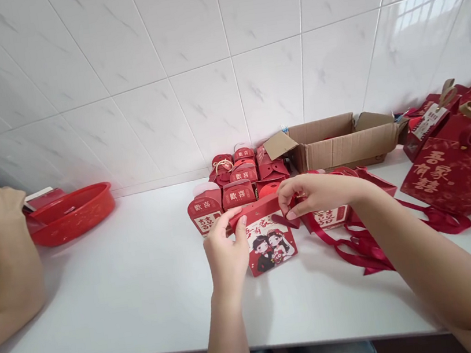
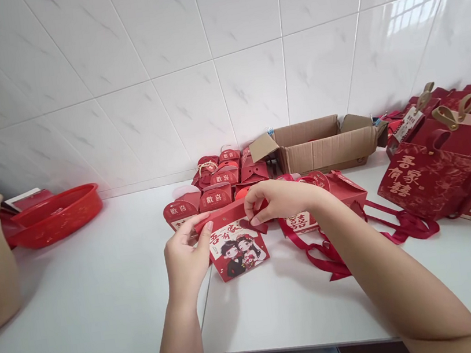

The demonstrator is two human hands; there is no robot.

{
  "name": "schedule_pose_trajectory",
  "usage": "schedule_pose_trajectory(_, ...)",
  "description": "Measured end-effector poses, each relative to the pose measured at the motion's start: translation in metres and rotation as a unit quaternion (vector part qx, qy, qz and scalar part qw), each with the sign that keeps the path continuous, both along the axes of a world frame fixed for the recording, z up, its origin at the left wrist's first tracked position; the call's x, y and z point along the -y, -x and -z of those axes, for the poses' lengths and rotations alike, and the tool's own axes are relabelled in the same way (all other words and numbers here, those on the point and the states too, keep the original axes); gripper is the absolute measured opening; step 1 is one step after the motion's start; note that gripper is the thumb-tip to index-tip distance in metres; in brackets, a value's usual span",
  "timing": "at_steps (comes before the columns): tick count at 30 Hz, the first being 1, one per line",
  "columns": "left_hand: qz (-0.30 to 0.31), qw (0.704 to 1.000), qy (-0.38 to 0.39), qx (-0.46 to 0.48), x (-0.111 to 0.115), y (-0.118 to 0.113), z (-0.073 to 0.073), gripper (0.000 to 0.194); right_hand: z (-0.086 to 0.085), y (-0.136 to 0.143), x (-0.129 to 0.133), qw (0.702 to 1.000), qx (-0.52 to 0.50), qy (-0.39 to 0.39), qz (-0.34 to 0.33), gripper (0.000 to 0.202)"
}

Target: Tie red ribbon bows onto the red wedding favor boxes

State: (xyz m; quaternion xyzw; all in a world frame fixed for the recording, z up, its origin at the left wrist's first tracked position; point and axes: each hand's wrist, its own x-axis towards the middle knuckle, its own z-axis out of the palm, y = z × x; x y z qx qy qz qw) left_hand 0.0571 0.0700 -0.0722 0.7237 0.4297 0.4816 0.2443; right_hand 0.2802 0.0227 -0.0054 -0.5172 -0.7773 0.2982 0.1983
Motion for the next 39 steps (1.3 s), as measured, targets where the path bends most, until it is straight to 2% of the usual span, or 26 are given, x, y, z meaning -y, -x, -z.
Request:
schedule_pose_trajectory(4,0.001,1.000,-0.018,-0.025,0.000,-0.001,-0.001,0.017,-0.002,0.000,0.003,0.999,0.040,0.003,-0.008,0.012)
schedule_pose_trajectory(8,-0.007,0.999,-0.024,-0.034,-0.002,-0.002,0.001,0.017,-0.013,-0.003,0.020,0.996,0.085,-0.010,-0.003,0.009)
schedule_pose_trajectory(13,0.019,0.999,-0.016,-0.026,-0.003,-0.003,0.001,0.013,-0.020,0.006,0.033,0.998,0.055,-0.039,-0.011,0.010)
schedule_pose_trajectory(17,0.031,0.999,0.017,-0.018,-0.001,-0.003,0.001,0.014,-0.006,0.025,0.014,0.996,0.019,-0.065,0.051,0.008)
schedule_pose_trajectory(21,0.036,0.999,0.032,-0.011,-0.001,-0.003,0.000,0.014,0.011,0.038,-0.006,0.994,-0.032,-0.076,0.067,0.006)
schedule_pose_trajectory(27,0.038,0.999,0.037,0.000,-0.003,-0.003,0.002,0.013,0.021,0.041,-0.011,0.979,-0.085,-0.136,0.126,0.004)
schedule_pose_trajectory(33,0.047,0.998,0.030,0.000,-0.002,-0.002,0.003,0.012,0.026,0.045,-0.015,0.972,-0.075,-0.192,0.116,0.009)
schedule_pose_trajectory(39,0.059,0.998,0.024,-0.001,0.000,-0.004,0.002,0.012,0.030,0.042,-0.020,0.976,-0.086,-0.195,0.048,0.013)
